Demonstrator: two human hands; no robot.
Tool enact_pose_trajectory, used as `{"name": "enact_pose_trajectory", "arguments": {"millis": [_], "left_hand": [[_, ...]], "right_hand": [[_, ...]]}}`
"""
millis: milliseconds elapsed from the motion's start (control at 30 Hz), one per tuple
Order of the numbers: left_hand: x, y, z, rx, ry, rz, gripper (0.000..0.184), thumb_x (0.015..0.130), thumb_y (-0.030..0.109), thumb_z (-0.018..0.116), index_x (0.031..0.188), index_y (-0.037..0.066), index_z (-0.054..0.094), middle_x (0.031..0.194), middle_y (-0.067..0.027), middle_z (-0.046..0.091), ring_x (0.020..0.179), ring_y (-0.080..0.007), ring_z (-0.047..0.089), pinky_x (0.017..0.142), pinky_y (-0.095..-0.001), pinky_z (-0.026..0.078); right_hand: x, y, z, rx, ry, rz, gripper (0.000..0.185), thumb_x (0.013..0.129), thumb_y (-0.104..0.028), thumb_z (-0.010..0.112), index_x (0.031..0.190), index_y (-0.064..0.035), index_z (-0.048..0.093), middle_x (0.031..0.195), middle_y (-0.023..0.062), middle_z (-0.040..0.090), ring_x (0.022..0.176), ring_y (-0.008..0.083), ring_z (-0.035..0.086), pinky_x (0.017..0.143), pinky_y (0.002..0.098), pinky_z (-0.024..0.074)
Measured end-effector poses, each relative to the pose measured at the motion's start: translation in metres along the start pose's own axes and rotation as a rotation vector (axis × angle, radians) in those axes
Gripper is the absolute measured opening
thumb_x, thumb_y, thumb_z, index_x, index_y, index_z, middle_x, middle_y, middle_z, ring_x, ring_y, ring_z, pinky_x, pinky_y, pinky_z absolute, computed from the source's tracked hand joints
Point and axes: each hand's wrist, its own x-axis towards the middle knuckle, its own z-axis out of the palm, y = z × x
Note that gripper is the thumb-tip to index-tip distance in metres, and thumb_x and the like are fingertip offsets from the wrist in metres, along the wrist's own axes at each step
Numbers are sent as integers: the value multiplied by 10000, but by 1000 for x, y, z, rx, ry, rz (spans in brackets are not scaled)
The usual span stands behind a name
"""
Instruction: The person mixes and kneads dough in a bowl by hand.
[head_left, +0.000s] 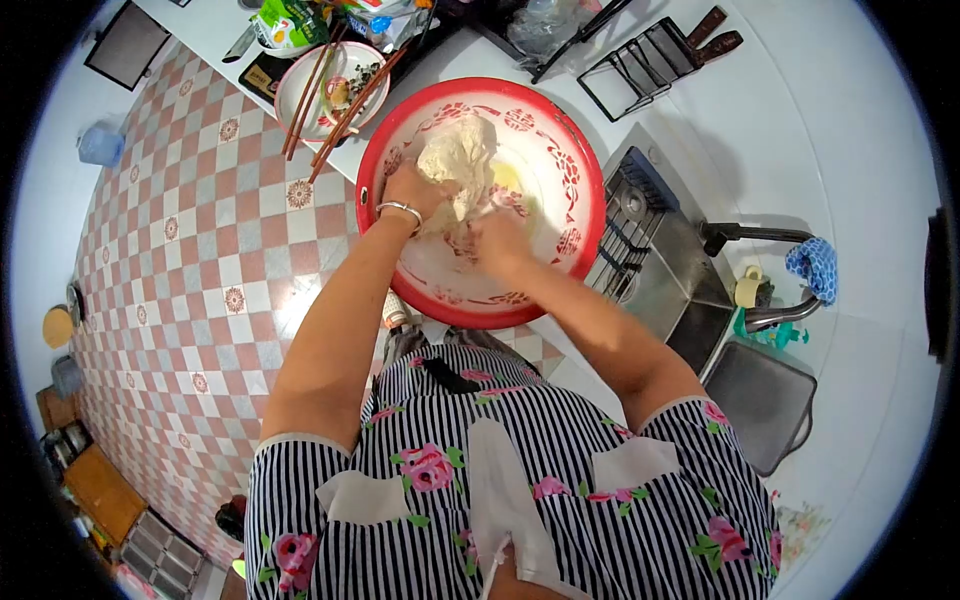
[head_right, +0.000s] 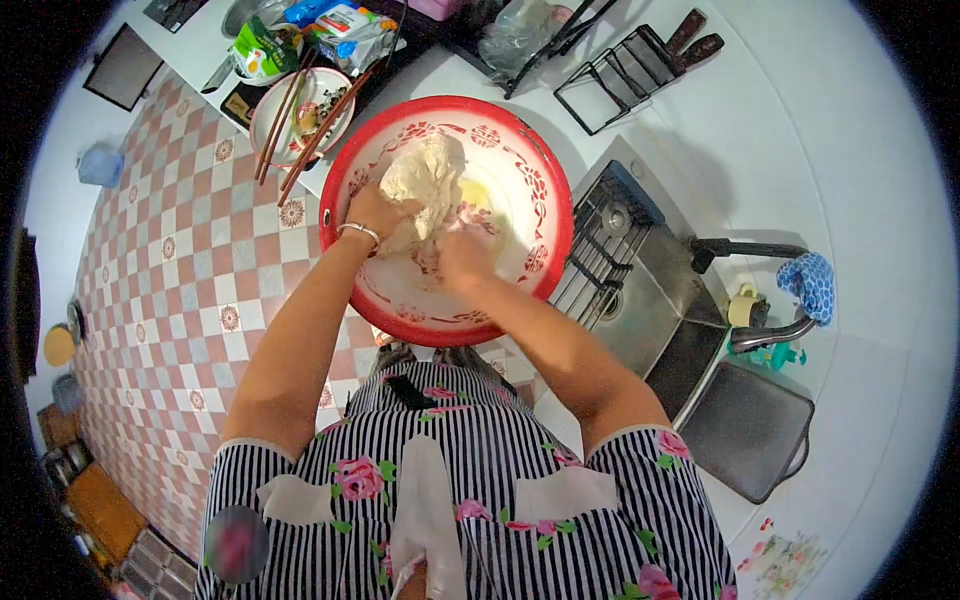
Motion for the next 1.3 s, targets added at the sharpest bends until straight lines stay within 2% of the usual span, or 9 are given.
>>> {"name": "enact_pose_trajectory", "arguments": {"millis": [233,300,467,533,600,700,967,1167,1300], "left_hand": [[-10,3,-1,-45,87,49,806,612,453,795,1136,-114,563,1087,-304,627,1034,-383,627,899,-404,504],[-13,8,-5,-25,68,18,811,615,453,792,1142,-117,556,1087,-308,624,1033,-386,626,900,-403,504],[-10,4,-3,-58,43,27,839,616,457,788,1163,-127,534,1101,-316,615,1037,-397,621,906,-401,501],[-12,6,-4,-13,79,35,835,618,454,788,1163,-126,534,1102,-314,616,1037,-396,622,907,-402,501],[-9,5,1,-15,76,33,836,620,453,790,1167,-124,534,1105,-312,616,1040,-394,620,909,-403,499],[-4,-1,3,-48,39,17,846,618,455,797,1180,-119,532,1117,-309,613,1055,-390,614,920,-404,493],[-18,17,-11,27,66,-15,862,606,468,811,1190,-106,541,1136,-306,607,1085,-379,602,944,-396,480],[0,-2,1,-2,6,47,874,614,465,803,1208,-114,527,1147,-310,600,1099,-377,597,950,-385,478],[-9,11,-10,41,-17,-15,836,629,510,769,1190,-76,566,1132,-290,615,1069,-375,611,925,-391,484]], "right_hand": [[6,28,-51,-480,36,148,219,825,-132,526,816,-33,722,860,169,694,793,311,678,727,463,514],[-17,7,-34,-119,-93,347,220,815,-132,520,803,-36,718,853,182,687,802,345,666,767,483,505],[-40,-50,-14,137,-50,-17,205,820,-146,538,799,-24,701,856,217,671,835,370,662,763,455,529],[-7,-27,-39,18,-243,59,191,828,-135,543,807,-37,705,858,198,679,849,353,665,769,461,524],[2,13,-54,-144,61,156,194,834,-117,532,811,-45,711,858,175,686,848,333,668,773,480,516],[-8,16,-85,-539,-138,43,206,841,-107,520,821,-47,716,867,166,693,860,311,677,745,472,526],[-31,-29,-22,72,-279,-51,231,834,-116,505,841,4,703,902,217,680,878,358,668,770,450,530],[-15,24,-46,-82,-259,196,203,803,-94,547,858,41,689,886,245,672,888,360,671,768,437,536],[-20,-27,-17,29,-301,19,194,787,-80,574,883,49,682,880,248,669,875,381,664,770,442,531]]}}
